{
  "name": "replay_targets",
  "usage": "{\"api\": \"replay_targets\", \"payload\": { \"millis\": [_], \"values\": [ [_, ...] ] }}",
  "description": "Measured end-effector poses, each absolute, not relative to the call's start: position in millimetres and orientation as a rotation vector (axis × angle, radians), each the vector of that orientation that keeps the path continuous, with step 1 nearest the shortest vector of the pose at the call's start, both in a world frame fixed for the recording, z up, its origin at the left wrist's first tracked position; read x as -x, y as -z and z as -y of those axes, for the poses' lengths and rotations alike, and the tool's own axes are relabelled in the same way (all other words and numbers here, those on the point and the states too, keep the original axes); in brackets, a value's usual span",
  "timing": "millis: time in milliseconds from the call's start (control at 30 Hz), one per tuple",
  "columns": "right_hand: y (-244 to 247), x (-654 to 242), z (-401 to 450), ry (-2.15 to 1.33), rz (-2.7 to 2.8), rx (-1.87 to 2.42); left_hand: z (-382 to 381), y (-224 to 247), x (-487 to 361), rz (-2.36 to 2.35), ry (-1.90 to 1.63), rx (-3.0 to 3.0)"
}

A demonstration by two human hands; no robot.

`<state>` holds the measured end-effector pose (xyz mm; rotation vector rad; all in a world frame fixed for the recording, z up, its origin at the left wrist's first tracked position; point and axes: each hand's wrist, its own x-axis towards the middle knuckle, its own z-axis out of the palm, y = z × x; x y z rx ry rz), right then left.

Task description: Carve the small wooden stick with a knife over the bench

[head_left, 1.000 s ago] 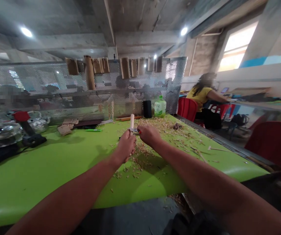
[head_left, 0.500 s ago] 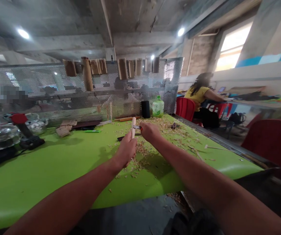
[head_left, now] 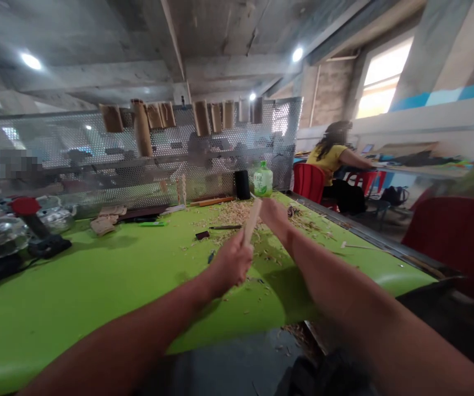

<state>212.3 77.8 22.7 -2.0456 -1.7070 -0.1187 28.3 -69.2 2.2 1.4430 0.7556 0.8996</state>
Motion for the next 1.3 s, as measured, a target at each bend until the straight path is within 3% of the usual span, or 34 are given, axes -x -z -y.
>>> {"api": "replay_targets", "payload": {
  "millis": [767,1067,1300],
  "values": [
    [-13,-159,-52,0.062,1.831,1.562,19,-4,-6,-0.658,-1.24,-1.214],
    [-23,-154,-32,0.311,1.983,1.649,24,-9,-8,-0.697,-1.193,-1.292],
    [-27,-179,-51,0.32,1.787,1.838,47,-11,-17,-0.714,-1.058,-1.344]
  ]
}}
